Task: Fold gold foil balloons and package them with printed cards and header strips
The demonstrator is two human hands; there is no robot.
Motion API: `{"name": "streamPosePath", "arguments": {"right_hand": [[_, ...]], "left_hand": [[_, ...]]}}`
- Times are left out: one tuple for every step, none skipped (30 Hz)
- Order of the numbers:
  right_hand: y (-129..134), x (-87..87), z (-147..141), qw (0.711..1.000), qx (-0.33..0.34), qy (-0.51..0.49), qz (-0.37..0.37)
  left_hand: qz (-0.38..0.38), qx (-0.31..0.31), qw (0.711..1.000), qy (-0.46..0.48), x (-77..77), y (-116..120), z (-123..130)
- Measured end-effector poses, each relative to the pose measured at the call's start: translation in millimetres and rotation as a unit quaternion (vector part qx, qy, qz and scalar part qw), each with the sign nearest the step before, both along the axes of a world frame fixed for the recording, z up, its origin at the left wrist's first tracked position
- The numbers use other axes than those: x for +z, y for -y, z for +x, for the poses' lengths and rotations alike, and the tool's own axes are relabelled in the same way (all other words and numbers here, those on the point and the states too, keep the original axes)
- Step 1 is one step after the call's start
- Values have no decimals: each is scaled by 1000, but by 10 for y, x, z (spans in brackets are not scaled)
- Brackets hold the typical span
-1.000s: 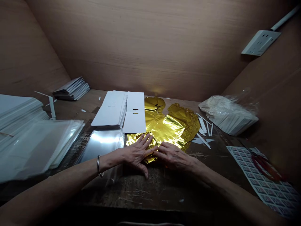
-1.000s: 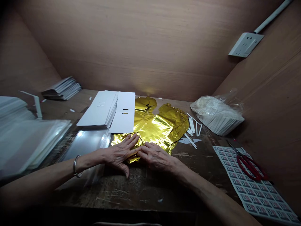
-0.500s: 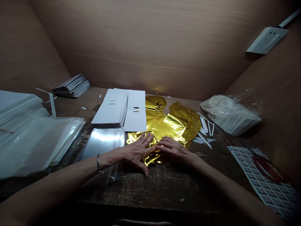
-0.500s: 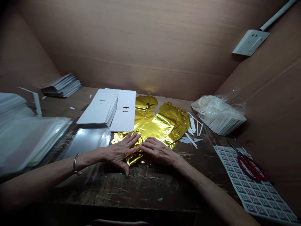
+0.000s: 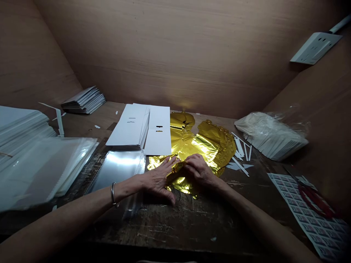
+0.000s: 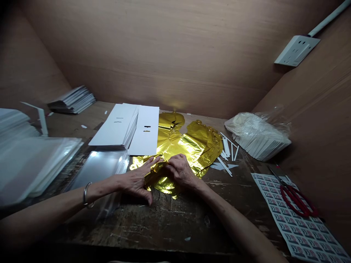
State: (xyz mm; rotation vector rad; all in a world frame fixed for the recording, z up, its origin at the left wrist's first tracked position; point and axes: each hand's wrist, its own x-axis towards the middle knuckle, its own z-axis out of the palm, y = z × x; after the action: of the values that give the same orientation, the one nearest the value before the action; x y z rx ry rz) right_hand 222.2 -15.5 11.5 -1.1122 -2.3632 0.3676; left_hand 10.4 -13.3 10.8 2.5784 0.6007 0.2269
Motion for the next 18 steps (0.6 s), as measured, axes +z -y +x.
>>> {"name": "streamPosePath", "arguments": {"right_hand": [[-12, -6, -46, 1000, -24, 4, -6], [-25, -11, -88, 999, -47, 9, -13], [-39, -17, -125, 998, -66, 13, -19], [-54, -23, -156, 996, -82, 15, -25], [-66, -28, -181, 995, -95, 13, -30], [-75, -33, -199, 994, -103, 8, -36], [-79, -39, -211, 993, -108, 0, -40], [-79, -45, -219, 993, -112, -11, -42], [-74, -52, -223, 992, -116, -24, -41], [-66, -60, -224, 991, -120, -38, -39], [-56, -68, -224, 990, -127, -52, -34], [-45, -76, -223, 988, -135, -63, -29], [-34, -83, -222, 987, -141, -68, -25], [-25, -87, -222, 987, -144, -66, -21], [-16, -89, -223, 987, -146, -60, -18], [-8, -88, -225, 988, -144, -51, -15], [-2, -86, -229, 989, -141, -40, -13], [4, -82, -234, 990, -137, -29, -10]], "left_hand": [[-15, 12, 1000, 4, 25, 2, 2], [-28, 22, 999, 8, 55, 4, 6], [-40, 29, 999, 12, 85, 7, 12], [-50, 36, 998, 13, 112, 9, 17], [-60, 41, 997, 12, 133, 12, 22], [-67, 44, 997, 10, 146, 13, 27], [-74, 49, 996, 8, 151, 13, 29], [-79, 54, 995, 7, 148, 12, 29], [-82, 58, 995, 9, 138, 10, 27], [-84, 60, 995, 14, 124, 7, 21], [-85, 63, 994, 19, 105, 2, 13], [-86, 66, 994, 25, 83, -3, 1], [-89, 69, 993, 32, 60, -9, -13], [-93, 76, 992, 43, 39, -14, -27], [-94, 89, 990, 58, 21, -18, -40], [-88, 103, 988, 76, 11, -19, -48], [-71, 117, 986, 93, 11, -16, -50], [-40, 129, 985, 106, 22, -6, -41]]}}
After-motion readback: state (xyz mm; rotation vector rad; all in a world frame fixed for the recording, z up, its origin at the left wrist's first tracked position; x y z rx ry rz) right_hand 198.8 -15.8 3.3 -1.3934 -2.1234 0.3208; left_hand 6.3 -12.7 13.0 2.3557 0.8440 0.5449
